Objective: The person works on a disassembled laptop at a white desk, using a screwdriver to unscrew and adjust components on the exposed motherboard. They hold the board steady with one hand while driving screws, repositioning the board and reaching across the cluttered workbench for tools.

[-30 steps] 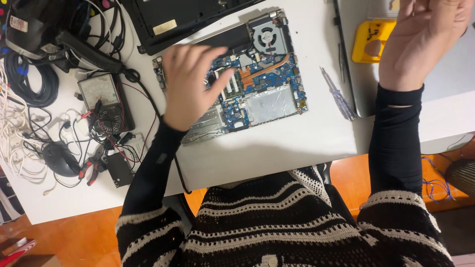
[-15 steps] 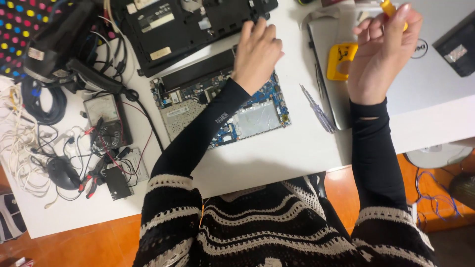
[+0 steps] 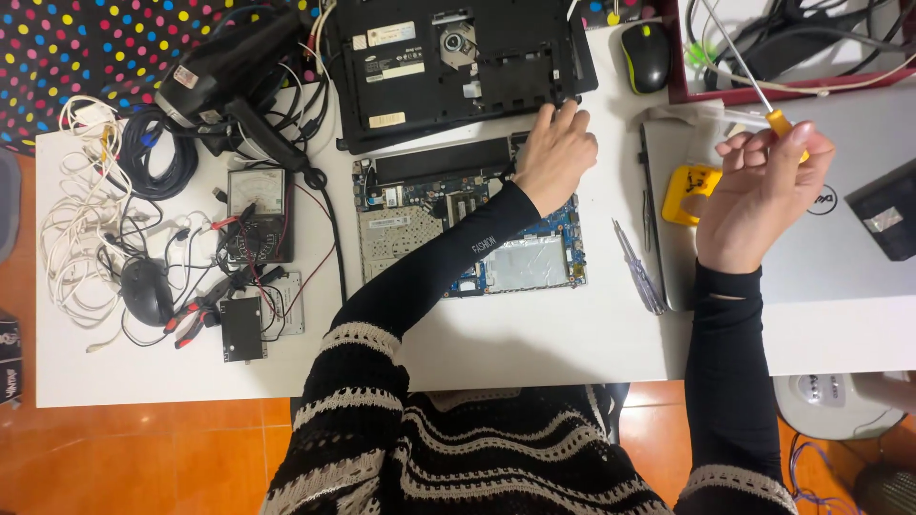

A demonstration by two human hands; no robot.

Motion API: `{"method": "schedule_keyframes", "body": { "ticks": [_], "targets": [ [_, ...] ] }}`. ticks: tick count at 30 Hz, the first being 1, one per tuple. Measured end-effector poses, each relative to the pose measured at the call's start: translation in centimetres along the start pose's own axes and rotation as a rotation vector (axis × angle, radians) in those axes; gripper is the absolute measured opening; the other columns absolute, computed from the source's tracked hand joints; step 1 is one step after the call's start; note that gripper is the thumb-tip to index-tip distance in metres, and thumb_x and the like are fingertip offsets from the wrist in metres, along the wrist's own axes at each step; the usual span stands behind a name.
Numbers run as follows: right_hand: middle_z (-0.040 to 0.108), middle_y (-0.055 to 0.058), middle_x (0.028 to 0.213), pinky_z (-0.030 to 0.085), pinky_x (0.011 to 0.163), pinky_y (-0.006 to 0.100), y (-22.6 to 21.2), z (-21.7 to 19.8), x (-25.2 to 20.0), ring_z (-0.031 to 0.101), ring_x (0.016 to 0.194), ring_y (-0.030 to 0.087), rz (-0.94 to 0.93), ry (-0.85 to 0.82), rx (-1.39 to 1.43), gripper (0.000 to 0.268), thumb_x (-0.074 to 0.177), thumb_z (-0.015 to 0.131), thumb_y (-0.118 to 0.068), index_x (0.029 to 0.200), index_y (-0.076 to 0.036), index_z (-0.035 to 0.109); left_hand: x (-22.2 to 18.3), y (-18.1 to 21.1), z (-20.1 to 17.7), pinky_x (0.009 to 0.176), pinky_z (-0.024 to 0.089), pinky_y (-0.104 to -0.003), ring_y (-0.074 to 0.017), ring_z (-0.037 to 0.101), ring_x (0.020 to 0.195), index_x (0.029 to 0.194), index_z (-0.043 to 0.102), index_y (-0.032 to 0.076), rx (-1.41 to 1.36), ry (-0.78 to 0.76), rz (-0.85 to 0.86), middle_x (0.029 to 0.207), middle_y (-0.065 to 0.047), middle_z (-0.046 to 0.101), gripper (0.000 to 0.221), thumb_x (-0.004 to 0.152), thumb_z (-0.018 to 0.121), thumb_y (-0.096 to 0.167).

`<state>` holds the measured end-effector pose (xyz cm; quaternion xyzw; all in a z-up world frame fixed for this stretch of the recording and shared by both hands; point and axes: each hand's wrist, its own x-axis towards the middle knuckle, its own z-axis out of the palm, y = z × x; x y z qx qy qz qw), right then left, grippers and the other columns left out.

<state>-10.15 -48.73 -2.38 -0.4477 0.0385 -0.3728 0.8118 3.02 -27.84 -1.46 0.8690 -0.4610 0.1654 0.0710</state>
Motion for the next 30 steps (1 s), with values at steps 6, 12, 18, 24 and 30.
{"method": "schedule_keyframes", "body": {
  "ticks": [6,12,18,24,30],
  "targets": [
    [0.055,0.005,0.095,0.049,0.085,0.032,-1.3,3.3,-0.9,0.057,0.085,0.016,0.021,-0.096,0.006,0.016,0.123,0.06,-0.018,0.13,-0.006,0.051,-2.2,-2.4,-3.8,0.088,0.04,-0.04,-0.0226,0.053,0.1,0.089,0.077,0.012,-0.514,0.126,-0.168,0.095,-0.002,0.064,0.02,0.091,0.075,0.032],
    [0.064,0.004,0.105,0.051,0.088,0.028,-1.3,6.6,-4.1,0.061,0.091,0.013,0.112,-0.272,-0.28,0.029,0.116,0.058,-0.013,0.143,-0.002,0.062,-10.8,-9.1,-7.0,0.095,0.044,-0.036,-0.0209,0.056,0.107,0.099,0.073,0.009,-0.725,0.338,-0.378,0.106,-0.002,0.066,0.015,0.098,0.071,0.024],
    [0.063,0.003,0.1,0.048,0.089,0.023,0.0,10.4,-8.9,0.06,0.09,0.01,0.245,-0.508,-0.579,0.028,0.11,0.06,-0.008,0.136,0.0,0.066,-17.0,-10.5,-8.6,0.083,0.042,-0.025,-0.0112,0.05,0.092,0.102,0.065,0.004,-0.963,0.451,-0.639,0.104,0.0,0.06,0.024,0.107,0.062,0.027],
    [0.065,0.001,0.094,0.046,0.072,0.02,1.5,10.0,-10.8,0.056,0.079,0.005,0.297,-0.569,-0.763,0.027,0.106,0.062,-0.011,0.13,-0.003,0.07,-18.4,-10.0,-8.5,0.077,0.041,-0.022,-0.0046,0.048,0.084,0.103,0.063,0.004,-1.219,0.481,-0.669,0.103,0.003,0.055,0.026,0.11,0.059,0.029],
    [0.064,-0.002,0.082,0.041,0.065,0.019,1.1,10.0,-11.1,0.05,0.071,0.002,0.251,-0.661,-0.936,0.027,0.107,0.064,-0.017,0.13,-0.004,0.072,-19.1,-9.1,-7.8,0.075,0.04,-0.02,-0.0037,0.046,0.084,0.107,0.063,0.004,-1.41,0.501,-0.677,0.109,0.004,0.053,0.026,0.109,0.06,0.03]
  ]
}}
